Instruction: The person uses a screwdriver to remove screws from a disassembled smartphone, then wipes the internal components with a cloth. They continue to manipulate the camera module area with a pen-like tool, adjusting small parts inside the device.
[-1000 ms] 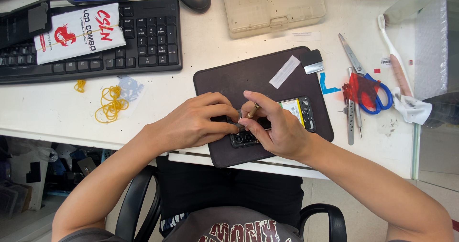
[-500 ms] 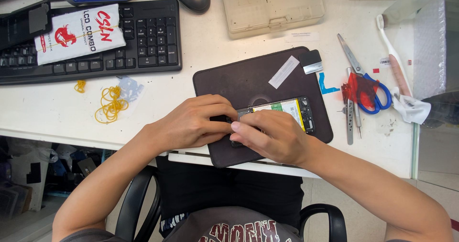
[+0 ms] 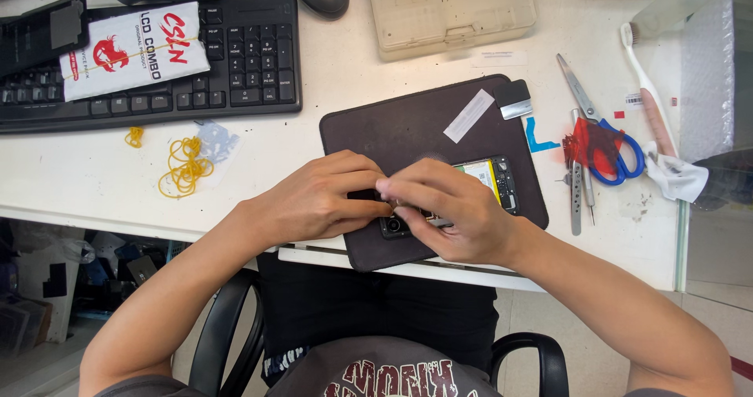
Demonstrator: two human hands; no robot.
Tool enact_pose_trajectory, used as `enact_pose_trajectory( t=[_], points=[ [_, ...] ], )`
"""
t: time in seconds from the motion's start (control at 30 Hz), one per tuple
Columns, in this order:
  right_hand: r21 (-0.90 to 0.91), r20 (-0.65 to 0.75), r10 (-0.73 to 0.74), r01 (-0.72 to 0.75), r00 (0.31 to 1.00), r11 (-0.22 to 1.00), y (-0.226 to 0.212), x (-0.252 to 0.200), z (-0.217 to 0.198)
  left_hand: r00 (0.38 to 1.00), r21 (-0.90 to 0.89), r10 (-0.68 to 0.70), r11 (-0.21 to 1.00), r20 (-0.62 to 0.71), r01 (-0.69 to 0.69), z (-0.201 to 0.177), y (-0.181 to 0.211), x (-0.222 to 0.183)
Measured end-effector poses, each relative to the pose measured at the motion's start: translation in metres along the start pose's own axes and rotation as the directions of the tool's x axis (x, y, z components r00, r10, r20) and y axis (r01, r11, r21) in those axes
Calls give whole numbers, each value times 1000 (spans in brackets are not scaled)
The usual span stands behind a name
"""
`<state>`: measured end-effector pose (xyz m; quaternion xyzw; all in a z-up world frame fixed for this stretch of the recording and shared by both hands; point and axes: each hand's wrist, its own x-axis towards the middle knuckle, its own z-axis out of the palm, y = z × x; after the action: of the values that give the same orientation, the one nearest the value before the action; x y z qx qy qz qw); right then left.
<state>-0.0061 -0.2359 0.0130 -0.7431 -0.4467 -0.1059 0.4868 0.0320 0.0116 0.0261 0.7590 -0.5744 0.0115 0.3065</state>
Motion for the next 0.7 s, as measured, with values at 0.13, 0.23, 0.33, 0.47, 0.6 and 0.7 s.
enact_pose_trajectory(
  t=[0.13,0.23,0.33,0.47,0.6,0.7],
  points=[
    [-82,4,-19,19,1000,996,0,0,0,1000,5,7,1000,-13,-7,1,0,1],
    [1,35,9,-9,999,1000,-2,-1,-1,1000,-4,1,1000,-21,-1,1,1,0],
    [28,29,0,-1,1000,1000,-3,-2,1,1000,6,-2,1000,-8,2,1,0,-1],
    [-129,-20,31,-33,999,991,-3,-2,2,1000,15,7,1000,-16,-7,3,-1,-1],
    [77,71,88,-93,994,993,-3,-1,-1,999,33,15,999,-33,-14,4,-2,-3],
    [37,51,86,-88,995,995,-4,-1,1,999,34,12,999,-31,-11,6,-2,-4]
  ],
)
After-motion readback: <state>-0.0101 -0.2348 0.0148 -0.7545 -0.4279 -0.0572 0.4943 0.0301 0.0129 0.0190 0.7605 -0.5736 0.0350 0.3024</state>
